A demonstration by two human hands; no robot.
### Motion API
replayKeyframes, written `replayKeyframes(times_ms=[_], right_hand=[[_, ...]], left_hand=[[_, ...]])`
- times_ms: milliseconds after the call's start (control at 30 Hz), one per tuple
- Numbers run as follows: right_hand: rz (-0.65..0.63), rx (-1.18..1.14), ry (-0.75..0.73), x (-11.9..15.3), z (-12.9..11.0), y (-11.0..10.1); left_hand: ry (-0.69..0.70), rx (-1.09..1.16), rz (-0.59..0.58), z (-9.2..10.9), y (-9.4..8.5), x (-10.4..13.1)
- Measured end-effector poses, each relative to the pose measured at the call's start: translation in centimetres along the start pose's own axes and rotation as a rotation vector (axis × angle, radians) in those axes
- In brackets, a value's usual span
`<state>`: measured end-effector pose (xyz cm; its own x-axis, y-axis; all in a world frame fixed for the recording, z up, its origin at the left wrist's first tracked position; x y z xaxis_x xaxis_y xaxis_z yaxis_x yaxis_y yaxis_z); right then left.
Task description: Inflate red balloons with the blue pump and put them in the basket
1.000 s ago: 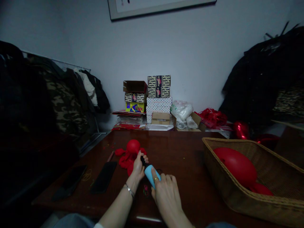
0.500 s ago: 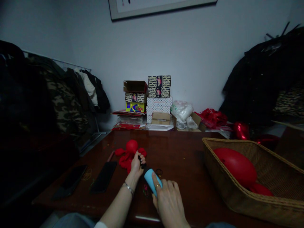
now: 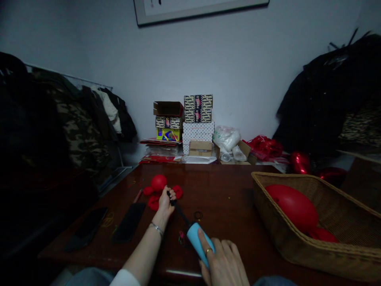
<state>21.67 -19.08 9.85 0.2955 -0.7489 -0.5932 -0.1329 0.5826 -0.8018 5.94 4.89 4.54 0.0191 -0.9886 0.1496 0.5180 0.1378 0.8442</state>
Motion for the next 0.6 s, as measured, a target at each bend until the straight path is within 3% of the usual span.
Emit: replayKeyframes(times_ms=[600], right_hand=[[-0.304, -0.037, 0.201, -4.8, -0.9, 2.5]], left_hand=[[-0.045, -0.074, -0.021, -3.9, 0.3, 2.7]])
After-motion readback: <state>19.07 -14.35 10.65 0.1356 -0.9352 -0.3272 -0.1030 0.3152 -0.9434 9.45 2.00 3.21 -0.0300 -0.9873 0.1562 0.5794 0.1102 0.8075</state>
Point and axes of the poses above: each hand's wrist, its own x-axis away from the middle knuckle, its own y-axis out of the palm, z = x × y, the point moved 8 cm from there along -x, towards the middle knuckle, and after that the axes turned 2 degrees about -x, right-handed, at the moved point
